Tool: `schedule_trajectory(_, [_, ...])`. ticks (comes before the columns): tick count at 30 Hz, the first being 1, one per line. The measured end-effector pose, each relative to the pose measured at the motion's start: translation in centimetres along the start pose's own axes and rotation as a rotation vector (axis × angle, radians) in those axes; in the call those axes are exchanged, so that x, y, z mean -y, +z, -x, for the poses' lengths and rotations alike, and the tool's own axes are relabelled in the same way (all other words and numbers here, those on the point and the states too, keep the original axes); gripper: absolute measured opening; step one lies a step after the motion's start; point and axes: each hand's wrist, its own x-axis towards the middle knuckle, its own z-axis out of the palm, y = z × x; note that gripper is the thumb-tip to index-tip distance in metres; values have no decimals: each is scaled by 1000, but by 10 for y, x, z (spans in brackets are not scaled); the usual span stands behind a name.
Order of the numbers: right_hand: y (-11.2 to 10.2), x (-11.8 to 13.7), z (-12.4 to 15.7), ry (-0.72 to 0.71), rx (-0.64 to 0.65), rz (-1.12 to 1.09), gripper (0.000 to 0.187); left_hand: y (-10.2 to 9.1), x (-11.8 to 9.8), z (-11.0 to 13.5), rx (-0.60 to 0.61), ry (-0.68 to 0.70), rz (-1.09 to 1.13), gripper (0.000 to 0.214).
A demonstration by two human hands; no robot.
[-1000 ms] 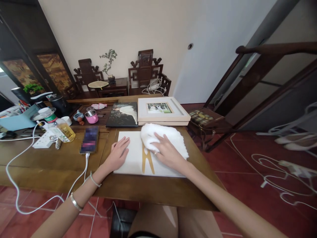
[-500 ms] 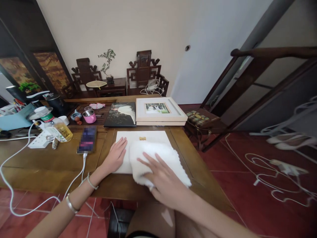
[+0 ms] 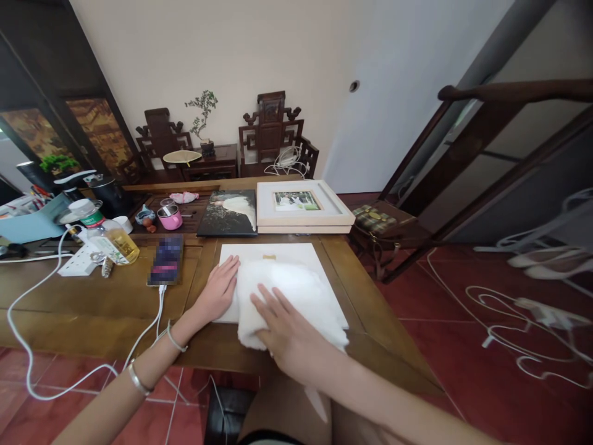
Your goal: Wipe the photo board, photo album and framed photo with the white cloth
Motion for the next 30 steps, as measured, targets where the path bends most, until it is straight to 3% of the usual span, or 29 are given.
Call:
schedule_trajectory(2, [-5, 6, 9, 1, 14, -40, 21, 1, 1, 0, -4, 8, 4, 44])
schedule_trajectory(5, [-12, -6, 5, 44, 44, -96, 32, 2, 2, 0, -8, 11, 15, 45])
schedule_trajectory(10, [-2, -44, -32, 202, 24, -6, 36, 0, 0, 0, -12, -2, 76, 44])
schedule_trajectory(13, [10, -45, -52, 246, 35, 52, 31, -5, -6, 0, -56, -45, 186, 45])
schedule_trajectory(15, [13, -35, -55, 199, 47, 41, 28, -9, -10, -1, -121, -80, 280, 48])
schedule_trajectory(18, [7, -16, -40, -9, 73, -50, 27, -13, -15, 0, -195, -97, 354, 52])
schedule_trajectory(20, [0, -6, -22, -139, 94, -141, 28, -13, -16, 0, -196, -74, 346, 53])
schedule_trajectory(22, [-7, -2, -4, -170, 94, -206, 30, -12, -16, 0, -162, -54, 311, 52])
schedule_trajectory(26, [-16, -10, 12, -16, 45, -209, 36, -8, -13, 0, -56, -68, 191, 46])
schedule_trajectory(30, [-19, -36, -8, 184, 14, -160, 41, -4, -8, 0, -30, -37, 113, 41])
